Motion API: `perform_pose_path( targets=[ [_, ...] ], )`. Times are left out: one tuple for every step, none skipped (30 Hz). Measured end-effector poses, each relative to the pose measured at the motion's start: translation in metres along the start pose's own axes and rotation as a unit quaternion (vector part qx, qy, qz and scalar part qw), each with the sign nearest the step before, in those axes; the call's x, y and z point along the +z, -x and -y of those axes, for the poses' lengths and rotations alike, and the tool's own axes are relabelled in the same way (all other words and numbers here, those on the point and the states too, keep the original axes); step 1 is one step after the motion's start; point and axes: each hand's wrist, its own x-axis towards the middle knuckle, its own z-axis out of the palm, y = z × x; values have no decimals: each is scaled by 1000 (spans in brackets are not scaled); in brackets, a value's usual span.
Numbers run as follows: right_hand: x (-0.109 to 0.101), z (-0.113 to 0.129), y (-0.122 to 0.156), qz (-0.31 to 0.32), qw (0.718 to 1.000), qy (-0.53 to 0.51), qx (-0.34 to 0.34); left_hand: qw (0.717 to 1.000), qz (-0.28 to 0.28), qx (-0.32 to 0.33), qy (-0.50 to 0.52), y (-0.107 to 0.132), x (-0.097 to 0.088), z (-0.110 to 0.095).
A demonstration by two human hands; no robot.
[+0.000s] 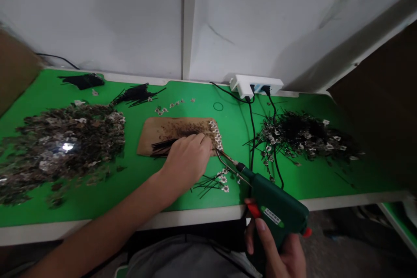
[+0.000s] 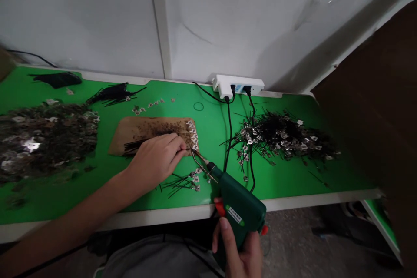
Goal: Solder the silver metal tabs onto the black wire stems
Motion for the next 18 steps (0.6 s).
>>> perform_pose_path(
  targets=[
    [-2, -1, -1, 0, 1000, 3, 2, 1000, -6, 0, -1, 0, 1, 0],
    [-5, -2, -3, 6, 1000, 7, 6, 1000, -14, 2, -2, 1, 2, 0],
    [-7, -2, -5, 18, 1000, 11, 12, 1000, -22, 3, -4, 1, 4, 0],
    [-9, -2, -7, 33, 999, 13, 20, 999, -31, 4, -6, 1, 5, 0],
    [-12, -2, -8, 49, 998, 12, 29, 999, -38, 6, -6, 1, 5, 0],
    [-13, -1, -10, 68, 997, 3, 34, 999, -43, 6, -7, 2, 6, 0],
    [-14, 0, -11, 86, 996, -9, 37, 999, -45, 6, -6, 2, 6, 1],
    [-14, 1, -11, 98, 994, -24, 35, 999, -44, 5, -5, 2, 6, 1],
    [-14, 1, -12, 106, 993, -39, 33, 999, -41, 5, -4, 2, 6, 0],
    [-14, 2, -12, 112, 992, -51, 32, 999, -38, 4, -3, 2, 6, 0],
    [-13, 3, -13, 117, 991, -59, 33, 999, -37, 2, -3, 2, 6, 0],
    [-12, 3, -14, 118, 990, -64, 36, 999, -38, 1, -4, 2, 7, 0],
    [-11, 2, -16, 114, 990, -67, 40, 999, -41, -1, -7, 2, 7, 0],
    [-11, 2, -18, 114, 990, -72, 39, 999, -47, -1, -11, 2, 8, -1],
    [-12, 1, -22, 123, 989, -79, 36, 998, -54, -1, -16, 2, 9, -1],
    [-13, 0, -25, 134, 987, -88, 30, 998, -59, 0, -21, 3, 10, -1],
    [-14, 0, -28, 154, 983, -98, 26, 998, -61, 2, -25, 3, 10, -1],
    [-15, 0, -30, 172, 979, -104, 28, 998, -62, 3, -26, 3, 11, -1]
  ],
)
